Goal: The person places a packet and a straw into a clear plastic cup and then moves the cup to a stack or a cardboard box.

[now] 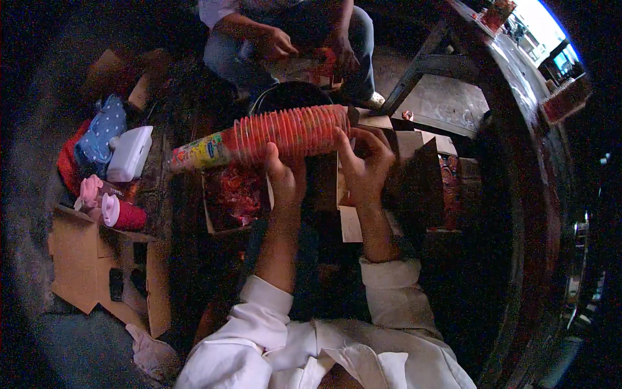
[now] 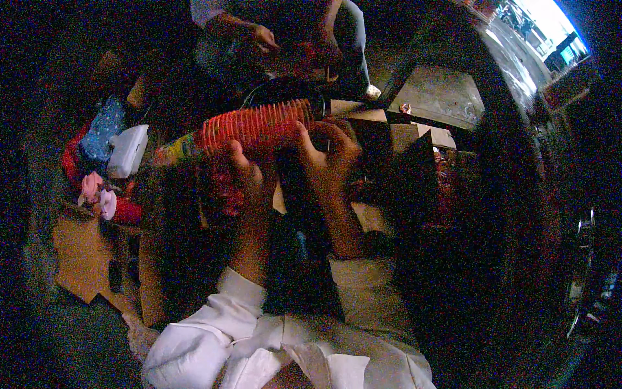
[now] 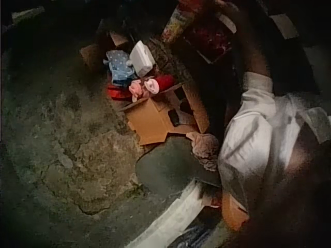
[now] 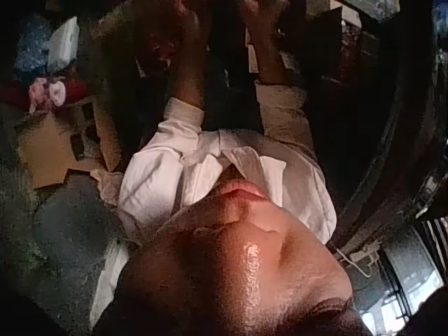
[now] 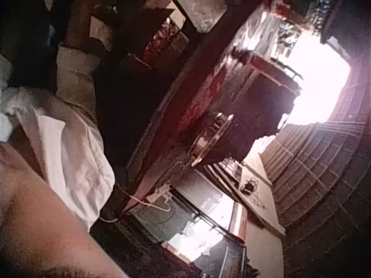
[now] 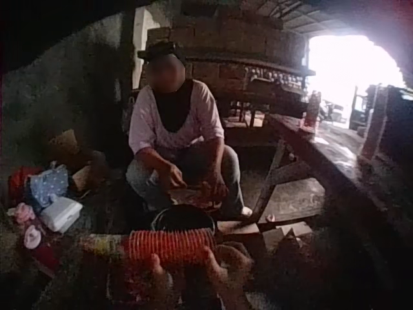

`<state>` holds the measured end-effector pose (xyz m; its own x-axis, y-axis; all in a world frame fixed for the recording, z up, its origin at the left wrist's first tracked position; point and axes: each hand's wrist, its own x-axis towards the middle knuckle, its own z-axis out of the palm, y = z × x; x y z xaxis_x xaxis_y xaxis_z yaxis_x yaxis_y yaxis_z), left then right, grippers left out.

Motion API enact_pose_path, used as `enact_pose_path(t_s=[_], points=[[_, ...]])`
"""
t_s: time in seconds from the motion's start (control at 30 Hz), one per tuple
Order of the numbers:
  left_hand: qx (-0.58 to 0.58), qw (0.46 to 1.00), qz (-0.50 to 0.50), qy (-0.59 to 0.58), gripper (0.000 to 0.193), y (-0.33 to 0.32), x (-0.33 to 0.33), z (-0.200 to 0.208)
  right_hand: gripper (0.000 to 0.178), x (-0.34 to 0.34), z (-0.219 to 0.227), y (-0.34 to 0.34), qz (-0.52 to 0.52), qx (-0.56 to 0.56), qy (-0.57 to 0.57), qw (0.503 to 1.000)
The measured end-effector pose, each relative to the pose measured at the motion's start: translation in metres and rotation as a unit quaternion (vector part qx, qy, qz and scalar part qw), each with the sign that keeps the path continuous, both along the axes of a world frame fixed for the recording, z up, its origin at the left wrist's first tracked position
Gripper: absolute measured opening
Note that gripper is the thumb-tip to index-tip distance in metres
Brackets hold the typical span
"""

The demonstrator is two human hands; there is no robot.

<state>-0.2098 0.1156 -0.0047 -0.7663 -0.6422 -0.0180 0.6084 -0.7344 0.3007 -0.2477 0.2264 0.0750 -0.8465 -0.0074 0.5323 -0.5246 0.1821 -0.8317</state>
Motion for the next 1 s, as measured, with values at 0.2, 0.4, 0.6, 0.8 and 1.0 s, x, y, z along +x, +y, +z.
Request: enact_pose_path(t_s=[0.2, 0.4, 0.6, 0.8, 1.0], points=[[-0.076, 0.997, 0.007, -0.009, 0.047, 0.000, -0.001, 0.003, 0.024, -0.001, -0.003, 0.001, 0.004, -0.012, -0.022, 1.000], [-0.030, 0.999, -0.009, -0.023, 0.046, 0.001, 0.000, -0.002, 0.023, -0.004, -0.008, -0.001, -0.023, 0.022, 0.024, 0.999], [-0.096, 0.995, 0.019, -0.013, 0.042, 0.007, 0.001, 0.009, 0.025, -0.006, -0.011, -0.001, -0.007, 0.001, 0.004, 1.000], [-0.043, 0.998, 0.022, -0.037, 0.043, 0.006, 0.002, 0.009, 0.031, -0.001, -0.007, -0.003, -0.005, 0.022, 0.040, 0.999], [-0.035, 0.999, 0.017, -0.035, 0.043, 0.007, -0.001, 0.003, 0.028, -0.005, -0.010, 0.000, -0.006, 0.044, 0.062, 0.997]])
